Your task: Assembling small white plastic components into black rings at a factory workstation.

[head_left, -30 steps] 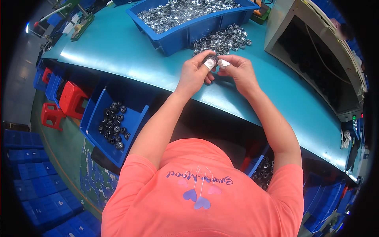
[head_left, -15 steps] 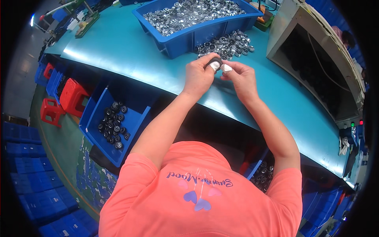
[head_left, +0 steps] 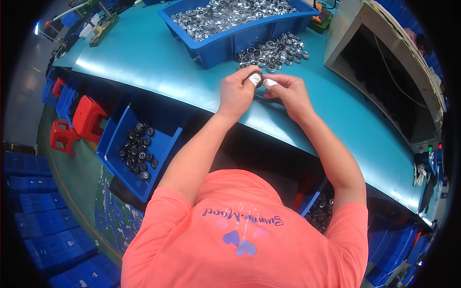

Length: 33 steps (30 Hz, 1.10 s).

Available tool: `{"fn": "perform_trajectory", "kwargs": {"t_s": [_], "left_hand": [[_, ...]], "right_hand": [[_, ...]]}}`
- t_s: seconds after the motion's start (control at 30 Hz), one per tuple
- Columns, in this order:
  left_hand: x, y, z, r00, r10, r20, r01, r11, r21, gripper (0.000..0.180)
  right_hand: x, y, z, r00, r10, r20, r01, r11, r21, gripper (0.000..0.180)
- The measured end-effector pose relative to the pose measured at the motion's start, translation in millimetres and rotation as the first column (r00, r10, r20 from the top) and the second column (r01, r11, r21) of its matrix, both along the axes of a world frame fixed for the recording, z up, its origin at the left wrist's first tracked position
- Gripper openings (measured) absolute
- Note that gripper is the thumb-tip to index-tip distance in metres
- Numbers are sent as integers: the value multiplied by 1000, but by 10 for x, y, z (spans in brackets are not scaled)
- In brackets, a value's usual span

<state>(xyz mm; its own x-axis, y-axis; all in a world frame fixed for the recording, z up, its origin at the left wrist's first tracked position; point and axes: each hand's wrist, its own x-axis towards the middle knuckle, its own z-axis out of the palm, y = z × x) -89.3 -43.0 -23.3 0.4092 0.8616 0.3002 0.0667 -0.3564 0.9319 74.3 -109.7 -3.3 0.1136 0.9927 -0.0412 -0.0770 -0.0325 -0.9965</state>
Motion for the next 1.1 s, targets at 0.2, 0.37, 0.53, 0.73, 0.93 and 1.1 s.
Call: {"fn": "perform_trajectory", "kwargs": {"t_s": [0.2,0.37,0.53,0.73,0.93,1.1], "left_hand": [[7,-79,92,971,-194,138,212,969,-126,43],[-4,-77,111,966,-242,86,250,963,-96,58],[33,-129,120,982,-135,-129,145,987,73,56],[56,-180,140,978,-69,-197,107,977,187,56],[63,-183,90,971,18,-238,69,934,350,53],[39,-215,156,981,-26,-193,73,969,237,52]], "right_hand": [[77,19,50,985,37,-170,-37,999,-2,34],[74,11,99,987,45,-153,-46,999,-7,37],[68,26,32,997,-3,-71,0,999,-36,36],[94,72,-77,996,-51,-78,47,998,-52,34],[41,61,-87,995,-59,-77,57,998,-16,32],[0,56,-39,990,-30,-137,32,999,11,33]]}}
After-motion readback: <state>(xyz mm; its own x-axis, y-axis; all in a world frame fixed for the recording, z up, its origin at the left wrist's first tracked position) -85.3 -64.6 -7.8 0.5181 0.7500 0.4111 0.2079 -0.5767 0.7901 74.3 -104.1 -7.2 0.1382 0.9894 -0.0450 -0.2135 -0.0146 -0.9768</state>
